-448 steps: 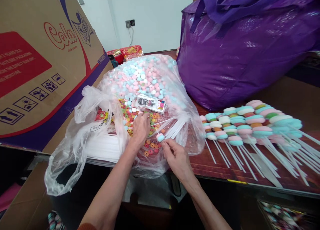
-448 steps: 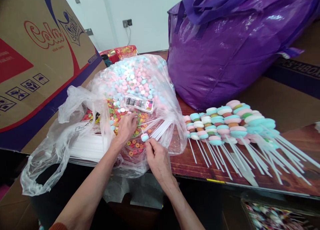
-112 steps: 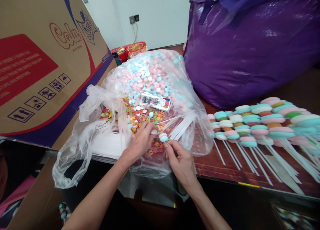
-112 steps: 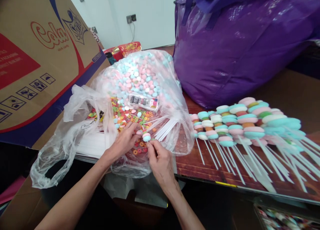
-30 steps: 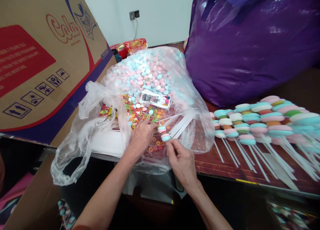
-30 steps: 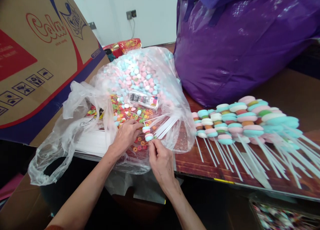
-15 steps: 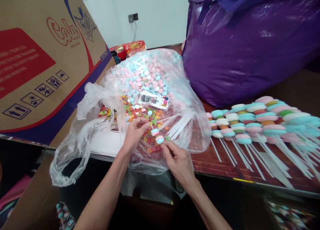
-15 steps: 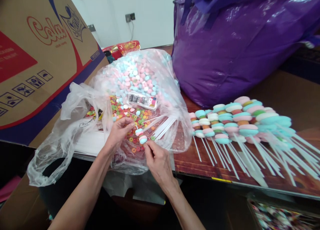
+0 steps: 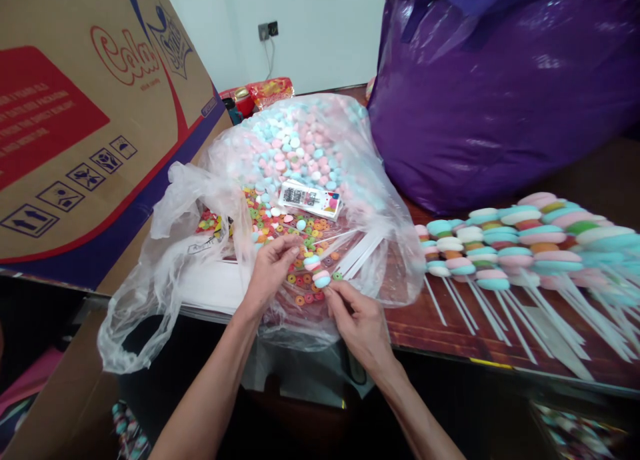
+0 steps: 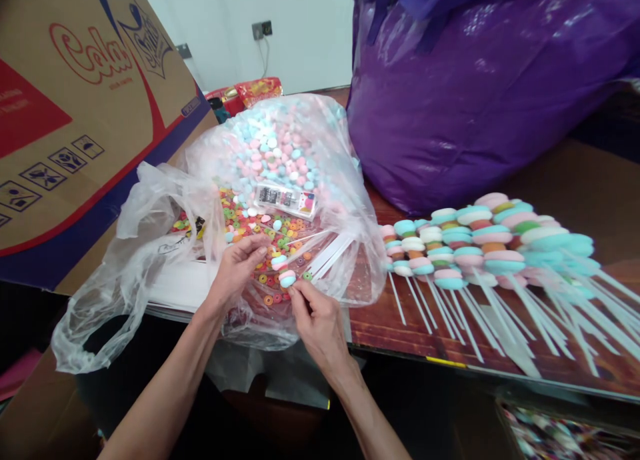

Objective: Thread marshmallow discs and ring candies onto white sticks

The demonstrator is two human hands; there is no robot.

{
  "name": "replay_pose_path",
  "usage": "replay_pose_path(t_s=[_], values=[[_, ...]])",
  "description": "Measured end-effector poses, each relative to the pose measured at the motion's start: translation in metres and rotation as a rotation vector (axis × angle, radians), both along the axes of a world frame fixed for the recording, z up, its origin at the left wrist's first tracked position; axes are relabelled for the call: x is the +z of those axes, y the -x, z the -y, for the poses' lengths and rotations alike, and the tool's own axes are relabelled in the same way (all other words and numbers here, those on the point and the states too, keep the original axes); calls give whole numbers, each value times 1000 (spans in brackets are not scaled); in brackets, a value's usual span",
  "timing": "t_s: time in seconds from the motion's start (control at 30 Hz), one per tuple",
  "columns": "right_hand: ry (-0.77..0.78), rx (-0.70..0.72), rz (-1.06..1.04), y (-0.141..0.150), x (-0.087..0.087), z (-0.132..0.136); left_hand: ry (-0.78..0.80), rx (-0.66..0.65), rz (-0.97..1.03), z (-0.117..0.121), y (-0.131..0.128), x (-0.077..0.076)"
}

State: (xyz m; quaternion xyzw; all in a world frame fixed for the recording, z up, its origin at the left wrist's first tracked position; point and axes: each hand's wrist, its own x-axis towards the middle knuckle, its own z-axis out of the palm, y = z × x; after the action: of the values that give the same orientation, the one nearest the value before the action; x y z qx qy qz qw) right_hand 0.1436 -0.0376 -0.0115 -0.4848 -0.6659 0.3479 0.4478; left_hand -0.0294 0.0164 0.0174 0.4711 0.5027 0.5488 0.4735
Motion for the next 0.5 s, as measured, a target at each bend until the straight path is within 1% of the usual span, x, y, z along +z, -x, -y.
replay_pose_path(t_s=[0.07, 0.13, 0.3, 0.5], values=[[-4, 12, -12, -1, 0, 1, 46, 3, 85, 1, 0, -1], [-7, 23, -7, -1, 0, 1, 75, 6, 124, 1, 1, -1], [-19, 36, 29, 0, 2, 0, 78, 43, 117, 3, 1, 1], [-18, 7, 60, 0, 0, -1, 68, 93, 145, 6, 0, 3]])
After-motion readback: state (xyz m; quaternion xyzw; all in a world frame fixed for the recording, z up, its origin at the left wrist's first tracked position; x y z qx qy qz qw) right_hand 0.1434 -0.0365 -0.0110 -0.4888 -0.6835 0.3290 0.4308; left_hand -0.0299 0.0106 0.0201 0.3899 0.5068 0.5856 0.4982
